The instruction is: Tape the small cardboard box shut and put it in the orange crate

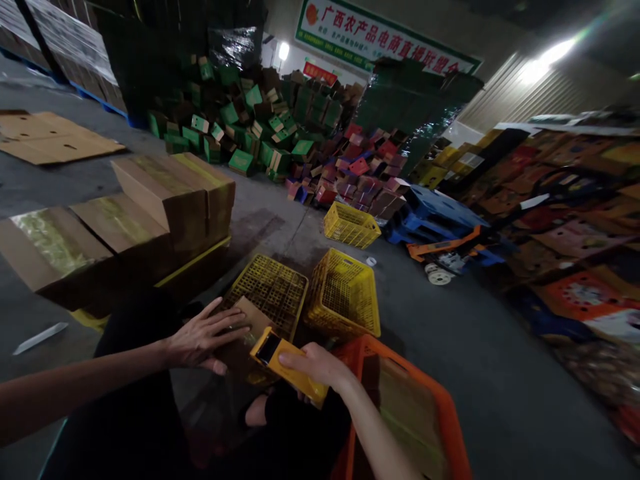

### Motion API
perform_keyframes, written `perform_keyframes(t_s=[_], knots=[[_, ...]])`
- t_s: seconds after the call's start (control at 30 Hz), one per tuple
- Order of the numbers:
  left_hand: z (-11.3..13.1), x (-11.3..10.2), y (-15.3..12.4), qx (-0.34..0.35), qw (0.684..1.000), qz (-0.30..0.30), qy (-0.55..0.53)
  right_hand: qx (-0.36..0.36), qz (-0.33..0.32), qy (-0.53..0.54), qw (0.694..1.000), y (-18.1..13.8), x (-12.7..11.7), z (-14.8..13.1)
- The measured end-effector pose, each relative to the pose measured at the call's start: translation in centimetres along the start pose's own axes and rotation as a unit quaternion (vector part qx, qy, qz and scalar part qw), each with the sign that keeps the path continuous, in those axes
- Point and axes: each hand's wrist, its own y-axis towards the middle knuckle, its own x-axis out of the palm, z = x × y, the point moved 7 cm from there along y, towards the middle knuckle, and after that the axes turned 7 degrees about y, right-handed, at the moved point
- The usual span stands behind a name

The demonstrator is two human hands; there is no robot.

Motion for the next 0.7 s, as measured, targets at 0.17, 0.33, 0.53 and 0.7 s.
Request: perform_keyframes(t_s=[0.17,0.33,0.53,0.7], knots=[[3.0,1.3,2.1,0.003,1.0,-0.023,0.009,0.008,0.001,0.013,1.0,0.5,-0.3,1.6],[3.7,2.6,2.7,0.02,0.998,-0.048,0.033,-0.01,-0.005,0.047,0.999,1.3,-0.3,2.9],[2.4,2.9,3.0,0.016,0.997,-0.077,0.027,-0.009,-0.004,0.054,0.999,0.9,-0.5,3.9],[2.0,3.1,3.9,0.008,0.995,-0.097,0.016,-0.012,0.017,0.059,0.998,-0.5,-1.5,5.4]])
